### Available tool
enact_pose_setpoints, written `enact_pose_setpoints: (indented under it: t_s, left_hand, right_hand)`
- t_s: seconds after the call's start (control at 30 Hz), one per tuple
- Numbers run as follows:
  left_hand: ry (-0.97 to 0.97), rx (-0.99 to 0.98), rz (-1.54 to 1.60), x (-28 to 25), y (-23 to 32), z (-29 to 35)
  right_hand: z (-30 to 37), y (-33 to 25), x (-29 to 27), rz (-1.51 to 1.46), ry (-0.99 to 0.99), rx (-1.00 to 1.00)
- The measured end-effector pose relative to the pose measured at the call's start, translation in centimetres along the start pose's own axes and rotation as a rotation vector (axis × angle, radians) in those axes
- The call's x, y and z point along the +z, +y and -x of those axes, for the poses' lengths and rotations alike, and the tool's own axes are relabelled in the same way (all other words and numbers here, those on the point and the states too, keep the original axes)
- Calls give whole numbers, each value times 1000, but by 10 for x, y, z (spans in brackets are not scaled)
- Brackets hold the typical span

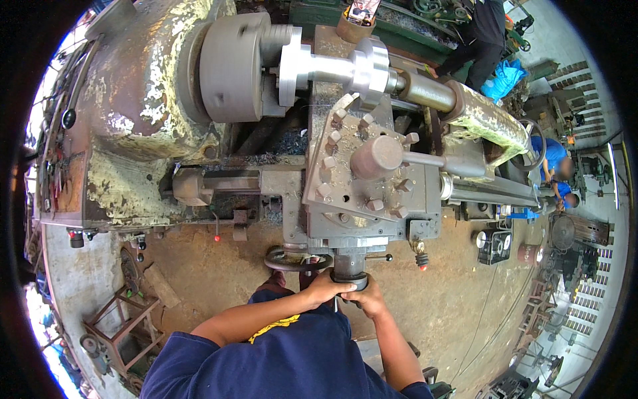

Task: The person operates a metal lathe, turning the handwheel to advance the cutting tool along a rotating metal workpiece. The person uses both hands to control the tool carriage and monitor the cut, producing metal shavings as the workpiece is machined.

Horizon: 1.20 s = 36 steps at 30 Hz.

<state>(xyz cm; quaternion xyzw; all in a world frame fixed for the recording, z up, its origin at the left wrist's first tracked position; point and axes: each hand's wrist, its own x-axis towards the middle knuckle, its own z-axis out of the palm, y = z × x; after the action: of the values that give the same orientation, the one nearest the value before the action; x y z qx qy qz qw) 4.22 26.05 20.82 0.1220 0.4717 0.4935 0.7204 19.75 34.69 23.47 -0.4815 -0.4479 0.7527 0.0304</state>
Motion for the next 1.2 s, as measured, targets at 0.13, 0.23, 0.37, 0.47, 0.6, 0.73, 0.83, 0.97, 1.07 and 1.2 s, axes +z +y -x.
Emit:
enact_pose_setpoints:
  t_s: [0.13,0.23,0.37,0.47,0.6,0.73,0.83,0.97,1.07,1.2]
  left_hand:
    - [18,-6,-45,2,2,1]
    - [46,4,-66,4,5,5]
    - [90,18,-130,6,8,6]
    - [106,-22,-151,7,8,5]
    - [43,2,-76,3,6,2]
    - [-53,10,111,-3,3,-1]
    - [-57,4,117,-4,-2,-3]
    - [11,15,-21,-3,-8,-7]
    - [36,8,-56,-1,-11,-8]
    - [37,5,-44,0,-12,-8]
  right_hand:
    - [0,0,-2,-28,-7,4]
    - [1,-1,-2,-36,11,17]
    - [0,-1,-2,-55,-10,31]
    - [0,-1,-4,-77,-18,22]
    - [-1,2,-7,-80,-33,36]
    - [-3,5,-9,-80,-20,48]
    - [-4,8,-11,-85,-28,50]
    - [-4,9,-13,-91,-29,52]
    - [-4,8,-15,-98,-38,97]
    - [-4,7,-14,-129,-72,68]
